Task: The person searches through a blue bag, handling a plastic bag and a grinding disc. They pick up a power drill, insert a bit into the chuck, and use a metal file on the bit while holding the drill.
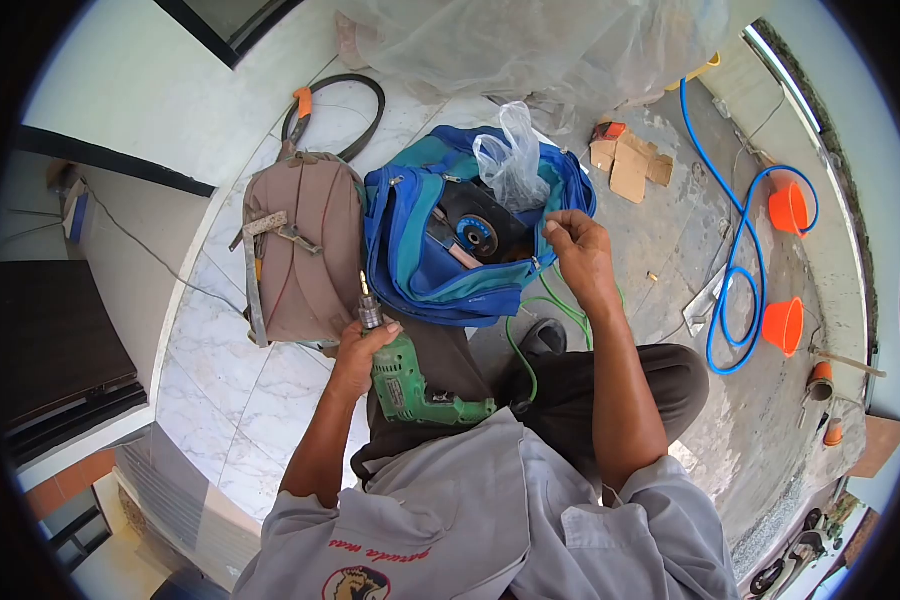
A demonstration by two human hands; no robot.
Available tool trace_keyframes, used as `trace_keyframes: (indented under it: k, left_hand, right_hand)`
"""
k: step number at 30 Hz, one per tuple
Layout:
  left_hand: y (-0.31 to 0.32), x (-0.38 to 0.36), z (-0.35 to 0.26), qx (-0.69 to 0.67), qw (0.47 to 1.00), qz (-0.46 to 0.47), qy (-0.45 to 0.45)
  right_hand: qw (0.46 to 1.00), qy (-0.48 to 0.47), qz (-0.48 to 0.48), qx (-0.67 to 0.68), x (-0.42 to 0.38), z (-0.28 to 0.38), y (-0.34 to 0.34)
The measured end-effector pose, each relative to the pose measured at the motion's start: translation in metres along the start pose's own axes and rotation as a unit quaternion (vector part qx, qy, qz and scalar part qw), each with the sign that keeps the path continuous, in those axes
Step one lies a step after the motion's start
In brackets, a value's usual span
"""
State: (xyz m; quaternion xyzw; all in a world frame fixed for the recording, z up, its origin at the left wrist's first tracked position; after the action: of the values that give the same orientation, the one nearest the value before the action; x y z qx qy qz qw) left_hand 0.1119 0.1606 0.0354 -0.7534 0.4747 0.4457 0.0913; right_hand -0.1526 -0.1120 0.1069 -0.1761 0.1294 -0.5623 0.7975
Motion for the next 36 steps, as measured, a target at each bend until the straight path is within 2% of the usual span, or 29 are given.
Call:
trace_keyframes:
  k: [2,5,9,10,13,16,19,22,25,29,32,35,36]
  left_hand:
    - [0.002,0.003,-0.002,0.021,1.0,0.015,0.015]
    - [0.005,0.007,-0.007,0.049,0.998,0.024,0.027]
    - [0.007,0.0,-0.016,0.043,0.998,0.029,0.022]
    - [0.006,0.0,-0.016,0.04,0.999,0.029,0.02]
    - [0.006,0.002,-0.018,0.053,0.998,0.032,0.017]
    - [0.007,0.004,-0.019,0.063,0.998,0.026,0.015]
    - [0.005,0.007,-0.016,0.057,0.998,0.03,0.012]
    - [0.006,0.008,-0.017,0.055,0.998,0.029,0.011]
    - [0.003,0.008,-0.017,0.077,0.996,0.03,0.017]
    - [0.004,0.005,-0.02,0.086,0.996,0.03,0.018]
    - [0.007,0.003,-0.022,0.085,0.996,0.026,0.019]
    - [0.007,0.004,-0.02,0.081,0.996,0.023,0.012]
    - [0.007,0.005,-0.02,0.079,0.997,0.023,0.01]
  right_hand:
    - [0.999,-0.004,0.038,-0.03,0.012,0.002,0.025]
    - [0.975,-0.071,0.069,-0.198,0.032,-0.031,0.064]
    - [0.955,0.052,0.189,-0.222,0.029,-0.059,0.099]
    - [0.955,0.05,0.22,-0.192,0.024,-0.058,0.109]
    - [0.9,0.031,0.372,-0.224,-0.009,-0.06,0.15]
    - [0.889,-0.029,0.379,-0.255,-0.023,-0.057,0.162]
    - [0.885,-0.04,0.397,-0.239,-0.021,-0.061,0.167]
    - [0.895,0.059,0.404,-0.178,-0.012,-0.061,0.159]
    - [0.947,0.039,0.292,-0.126,0.027,-0.059,0.144]
    - [0.981,0.046,0.104,-0.159,0.072,-0.063,0.099]
    - [0.975,0.017,-0.056,-0.215,0.087,-0.051,0.06]
    - [0.968,-0.034,-0.117,-0.221,0.1,-0.059,0.044]
    - [0.955,-0.095,-0.168,-0.226,0.098,-0.047,0.04]
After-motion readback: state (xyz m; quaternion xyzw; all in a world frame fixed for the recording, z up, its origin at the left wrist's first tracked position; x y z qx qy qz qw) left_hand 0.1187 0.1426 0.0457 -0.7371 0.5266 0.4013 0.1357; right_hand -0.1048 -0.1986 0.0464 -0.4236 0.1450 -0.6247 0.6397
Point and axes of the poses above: each hand's wrist, its own x-axis towards the middle knuckle, its own y-axis out of the palm, z = x × y, the point moved 7 cm from there along x, towards the middle knuckle, and after that the axes turned 10 degrees about -y, right-handed, at the moved point
